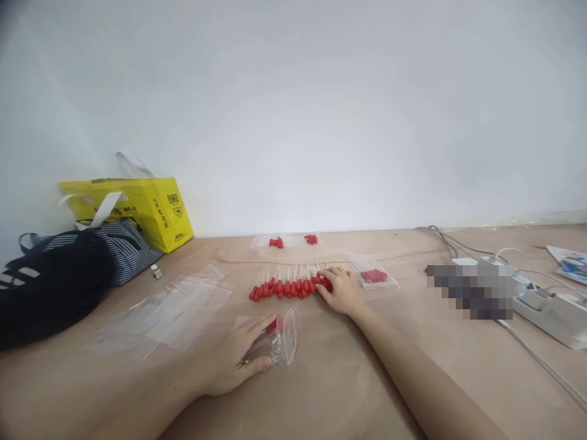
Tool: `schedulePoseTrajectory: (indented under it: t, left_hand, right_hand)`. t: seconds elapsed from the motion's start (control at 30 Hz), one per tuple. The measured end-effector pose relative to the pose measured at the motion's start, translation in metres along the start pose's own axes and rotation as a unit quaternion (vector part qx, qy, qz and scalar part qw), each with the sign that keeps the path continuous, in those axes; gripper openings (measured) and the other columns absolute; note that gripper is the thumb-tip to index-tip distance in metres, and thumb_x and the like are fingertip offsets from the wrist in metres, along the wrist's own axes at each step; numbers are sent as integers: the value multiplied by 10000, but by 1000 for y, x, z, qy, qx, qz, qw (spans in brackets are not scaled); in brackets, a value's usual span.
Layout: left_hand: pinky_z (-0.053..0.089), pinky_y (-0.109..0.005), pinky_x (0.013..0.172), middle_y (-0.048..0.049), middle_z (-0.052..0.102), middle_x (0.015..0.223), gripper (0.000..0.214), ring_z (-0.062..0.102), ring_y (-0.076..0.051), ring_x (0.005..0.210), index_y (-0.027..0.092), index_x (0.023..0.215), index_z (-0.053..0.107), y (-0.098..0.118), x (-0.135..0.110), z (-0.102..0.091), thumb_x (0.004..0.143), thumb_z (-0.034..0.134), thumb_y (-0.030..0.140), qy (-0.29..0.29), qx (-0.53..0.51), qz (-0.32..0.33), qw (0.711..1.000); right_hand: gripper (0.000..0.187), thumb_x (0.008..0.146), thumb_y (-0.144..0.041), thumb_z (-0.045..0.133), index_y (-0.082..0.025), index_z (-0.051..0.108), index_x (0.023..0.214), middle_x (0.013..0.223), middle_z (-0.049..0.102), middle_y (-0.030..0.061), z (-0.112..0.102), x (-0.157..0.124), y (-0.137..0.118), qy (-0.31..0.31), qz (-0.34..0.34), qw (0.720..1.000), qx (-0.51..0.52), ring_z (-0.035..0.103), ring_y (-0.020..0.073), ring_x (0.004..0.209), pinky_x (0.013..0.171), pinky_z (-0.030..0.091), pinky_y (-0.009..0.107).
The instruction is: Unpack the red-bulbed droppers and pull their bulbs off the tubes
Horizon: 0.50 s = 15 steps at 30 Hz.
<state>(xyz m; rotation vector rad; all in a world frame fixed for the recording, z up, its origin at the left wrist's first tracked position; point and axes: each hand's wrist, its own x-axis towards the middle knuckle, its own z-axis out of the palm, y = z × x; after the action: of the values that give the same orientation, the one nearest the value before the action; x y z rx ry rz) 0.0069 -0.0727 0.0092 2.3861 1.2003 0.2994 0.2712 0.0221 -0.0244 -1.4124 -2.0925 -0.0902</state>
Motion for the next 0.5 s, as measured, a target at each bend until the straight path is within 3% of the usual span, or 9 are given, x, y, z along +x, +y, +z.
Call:
schedulePoseTrajectory:
  t: [0.2, 0.37, 0.5]
  left_hand:
    - [273, -440, 1001, -96, 324, 1352, 610, 310, -246, 1221, 205, 1315, 252, 0, 0, 0, 790, 442, 450, 0, 8, 5, 1000]
    - [265, -440, 1006, -107, 311, 1357, 624, 292, -252, 1231, 186, 1322, 241, 0, -1, 0, 794, 431, 458, -4, 1, -2, 1000]
    - [259, -437, 1010, -110, 320, 1352, 635, 296, -256, 1227, 177, 1319, 253, -1, -1, 0, 785, 446, 461, -4, 2, -6, 1000]
  right_hand:
    - [313, 767, -324, 476, -231, 551, 1056, 979, 597, 51, 0, -2, 3, 7, 5, 1000, 21, 503, 212, 939, 795, 336, 365]
    - [236, 772, -185, 431, -232, 607, 922, 930, 609, 36, 6, 0, 7, 8, -34, 998, 52, 533, 173, 878, 796, 351, 332]
    - [194, 761, -178, 445, -217, 610, 856, 883, 618, 34, 7, 0, 6, 17, -40, 997, 63, 538, 174, 843, 785, 362, 328]
